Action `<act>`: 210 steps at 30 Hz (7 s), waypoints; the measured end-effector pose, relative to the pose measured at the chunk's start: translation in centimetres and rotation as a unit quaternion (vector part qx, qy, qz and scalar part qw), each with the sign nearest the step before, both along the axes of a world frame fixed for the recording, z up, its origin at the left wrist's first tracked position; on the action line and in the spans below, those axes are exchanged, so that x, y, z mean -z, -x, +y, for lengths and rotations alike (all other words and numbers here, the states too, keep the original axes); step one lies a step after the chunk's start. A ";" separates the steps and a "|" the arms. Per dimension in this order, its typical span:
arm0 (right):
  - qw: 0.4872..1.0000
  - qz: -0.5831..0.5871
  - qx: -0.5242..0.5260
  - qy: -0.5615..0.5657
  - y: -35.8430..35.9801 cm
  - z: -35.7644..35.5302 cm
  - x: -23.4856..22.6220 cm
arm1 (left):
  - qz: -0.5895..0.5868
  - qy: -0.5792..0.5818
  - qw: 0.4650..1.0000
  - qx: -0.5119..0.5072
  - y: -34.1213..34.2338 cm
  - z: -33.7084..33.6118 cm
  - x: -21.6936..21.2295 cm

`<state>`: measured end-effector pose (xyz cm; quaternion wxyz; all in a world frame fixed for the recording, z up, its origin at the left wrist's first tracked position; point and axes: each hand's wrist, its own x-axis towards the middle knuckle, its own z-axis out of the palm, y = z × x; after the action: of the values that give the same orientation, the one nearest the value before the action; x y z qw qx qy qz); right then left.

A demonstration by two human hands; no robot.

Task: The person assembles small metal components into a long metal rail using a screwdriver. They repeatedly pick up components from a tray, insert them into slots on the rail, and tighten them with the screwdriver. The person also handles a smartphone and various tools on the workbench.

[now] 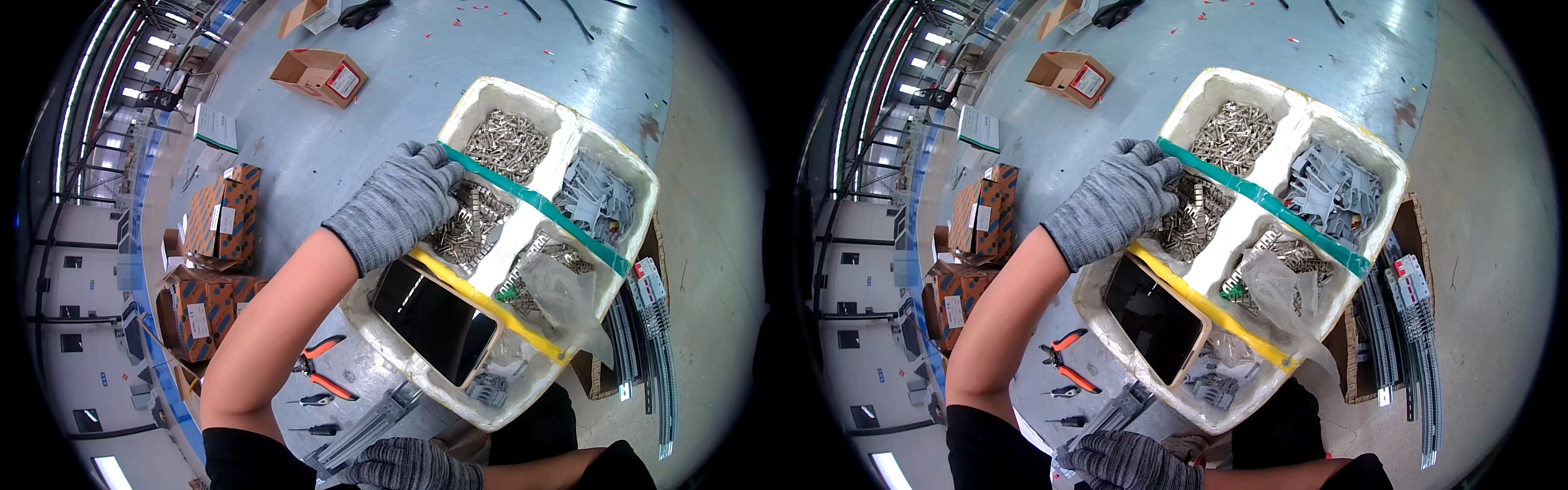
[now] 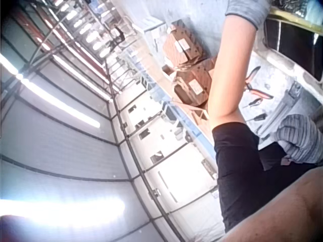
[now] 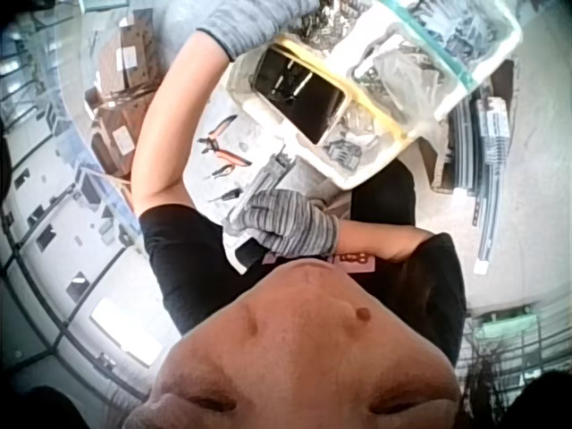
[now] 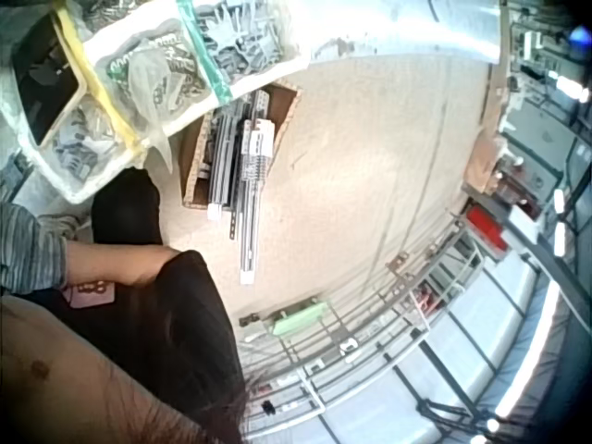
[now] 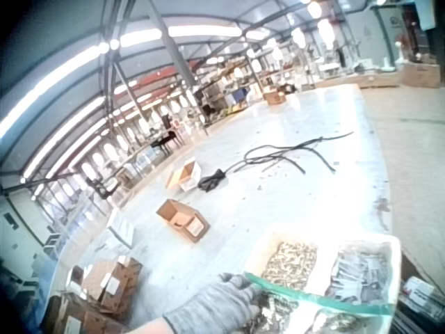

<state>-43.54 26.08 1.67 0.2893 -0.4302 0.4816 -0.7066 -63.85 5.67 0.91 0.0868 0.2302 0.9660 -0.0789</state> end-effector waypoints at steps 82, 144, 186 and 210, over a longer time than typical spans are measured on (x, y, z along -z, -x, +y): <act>0.995 0.038 0.095 -0.018 1.3 -0.8 1.7 | 0.015 0.107 0.994 0.007 -0.1 2.0 -0.6; 0.996 0.065 0.051 -0.033 0.1 -0.3 1.3 | -0.037 -0.357 0.920 -0.155 -4.0 -0.2 -2.2; 0.998 -0.049 -0.008 0.026 1.6 0.1 0.4 | -0.306 -0.260 0.903 -0.154 0.6 0.6 -3.0; 0.999 0.046 0.027 -0.011 1.0 1.1 1.6 | -0.208 -0.199 0.955 -0.071 0.3 0.5 -3.0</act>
<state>-44.59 27.19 0.08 0.2525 -0.4461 0.5130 -0.6885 -64.17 6.18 3.87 0.2435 0.1851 0.9365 0.1713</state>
